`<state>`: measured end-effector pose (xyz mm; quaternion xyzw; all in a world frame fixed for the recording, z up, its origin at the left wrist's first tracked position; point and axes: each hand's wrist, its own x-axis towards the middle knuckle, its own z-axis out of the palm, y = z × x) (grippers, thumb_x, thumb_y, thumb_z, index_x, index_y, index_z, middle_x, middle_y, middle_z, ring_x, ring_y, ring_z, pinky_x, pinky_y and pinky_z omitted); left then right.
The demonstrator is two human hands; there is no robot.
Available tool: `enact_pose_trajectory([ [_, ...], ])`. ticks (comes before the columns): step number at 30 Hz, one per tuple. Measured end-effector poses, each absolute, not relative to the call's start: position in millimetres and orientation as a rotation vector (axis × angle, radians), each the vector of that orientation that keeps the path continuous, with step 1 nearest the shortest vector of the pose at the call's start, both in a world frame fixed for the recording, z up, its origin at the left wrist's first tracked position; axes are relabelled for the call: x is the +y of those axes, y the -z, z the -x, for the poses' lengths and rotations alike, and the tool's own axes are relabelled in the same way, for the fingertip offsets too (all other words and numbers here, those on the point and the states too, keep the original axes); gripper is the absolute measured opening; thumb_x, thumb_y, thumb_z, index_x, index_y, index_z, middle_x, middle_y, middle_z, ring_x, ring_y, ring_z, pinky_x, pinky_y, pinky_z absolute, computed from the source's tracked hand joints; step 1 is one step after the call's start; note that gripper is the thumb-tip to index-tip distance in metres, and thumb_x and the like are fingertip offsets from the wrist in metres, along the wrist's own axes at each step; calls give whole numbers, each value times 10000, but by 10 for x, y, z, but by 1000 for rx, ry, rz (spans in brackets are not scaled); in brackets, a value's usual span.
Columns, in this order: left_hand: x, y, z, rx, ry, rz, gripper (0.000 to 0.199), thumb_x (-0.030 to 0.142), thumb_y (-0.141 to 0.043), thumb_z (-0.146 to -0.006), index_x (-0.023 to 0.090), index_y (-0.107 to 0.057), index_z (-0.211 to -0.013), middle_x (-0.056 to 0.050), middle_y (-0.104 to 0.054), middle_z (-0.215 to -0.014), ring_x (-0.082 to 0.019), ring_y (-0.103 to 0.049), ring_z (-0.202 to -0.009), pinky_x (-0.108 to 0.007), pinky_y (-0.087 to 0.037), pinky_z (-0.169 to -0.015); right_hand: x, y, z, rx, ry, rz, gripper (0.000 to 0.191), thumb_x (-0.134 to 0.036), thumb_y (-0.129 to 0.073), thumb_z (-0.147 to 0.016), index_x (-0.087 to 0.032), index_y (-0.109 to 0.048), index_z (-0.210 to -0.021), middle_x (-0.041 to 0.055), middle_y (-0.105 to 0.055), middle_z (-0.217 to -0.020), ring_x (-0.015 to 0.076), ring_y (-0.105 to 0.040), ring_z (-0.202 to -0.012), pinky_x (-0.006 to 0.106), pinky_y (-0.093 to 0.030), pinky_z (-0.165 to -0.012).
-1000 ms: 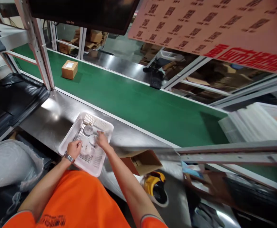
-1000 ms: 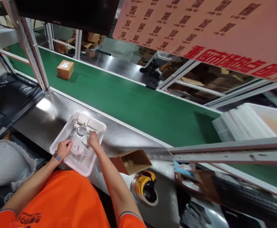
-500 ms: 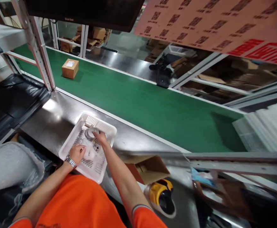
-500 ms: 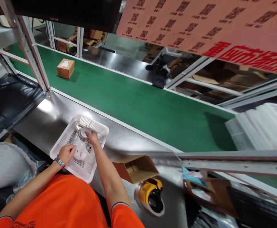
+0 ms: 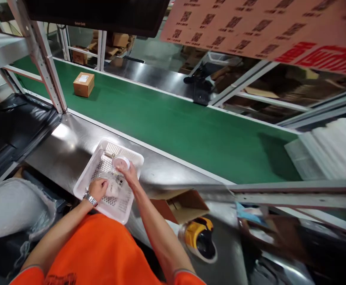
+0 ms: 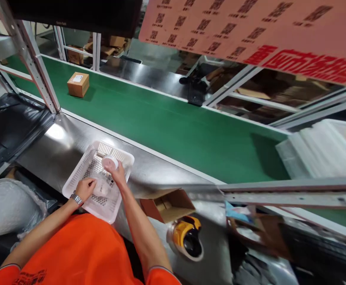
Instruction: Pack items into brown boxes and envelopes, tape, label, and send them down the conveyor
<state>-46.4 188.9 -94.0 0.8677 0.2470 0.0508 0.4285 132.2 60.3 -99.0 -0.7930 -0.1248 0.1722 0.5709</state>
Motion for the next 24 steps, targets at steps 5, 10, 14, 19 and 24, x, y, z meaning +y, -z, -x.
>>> enact_pose_trajectory([
  [5, 1819, 914, 300, 651, -131, -2104, 251, 211, -667, -1053, 169, -913, -1034, -128, -903, -1051, -262, -843, -961, -347, -610, -887, -271, 966, -760, -673, -253, 1777, 629, -395, -843, -895, -234, -612, -1457, 129, -774, -1324, 295, -761, -1136, 466, -644, -1027],
  [10, 1740, 896, 250, 586, -170, -2170, 270, 197, -646, -1051, 181, -893, -944, -105, -891, -981, -226, -807, -886, -310, -579, -843, -322, 1195, -468, -990, -440, 1843, 603, -190, -770, -831, -230, -682, -1425, 154, -767, -1380, 334, -750, -1259, 504, -626, -1102],
  [14, 1685, 892, 317, 475, -178, -2264, 218, 182, -678, -1029, 191, -890, -978, -107, -881, -991, -231, -803, -927, -309, -581, -876, -179, 1242, -538, -841, -558, 1975, 712, -159, -784, -779, -192, -687, -1483, 193, -749, -1466, 369, -725, -1341, 557, -576, -1200],
  [19, 1650, 885, 397, 425, -218, -2309, 247, 200, -648, -1048, 194, -895, -1042, -117, -872, -997, -241, -808, -920, -317, -595, -858, -110, 1224, -500, -502, -664, 1980, 809, -267, -860, -775, -203, -633, -1548, 154, -772, -1475, 356, -737, -1361, 562, -552, -1244],
  [24, 1642, 874, 422, 425, -268, -2306, 300, 210, -596, -1061, 170, -892, -1044, -139, -867, -978, -258, -813, -903, -350, -615, -853, -88, 1199, -403, -447, -635, 2066, 735, -314, -851, -807, -193, -611, -1491, 159, -809, -1361, 337, -787, -1230, 493, -618, -1098],
])
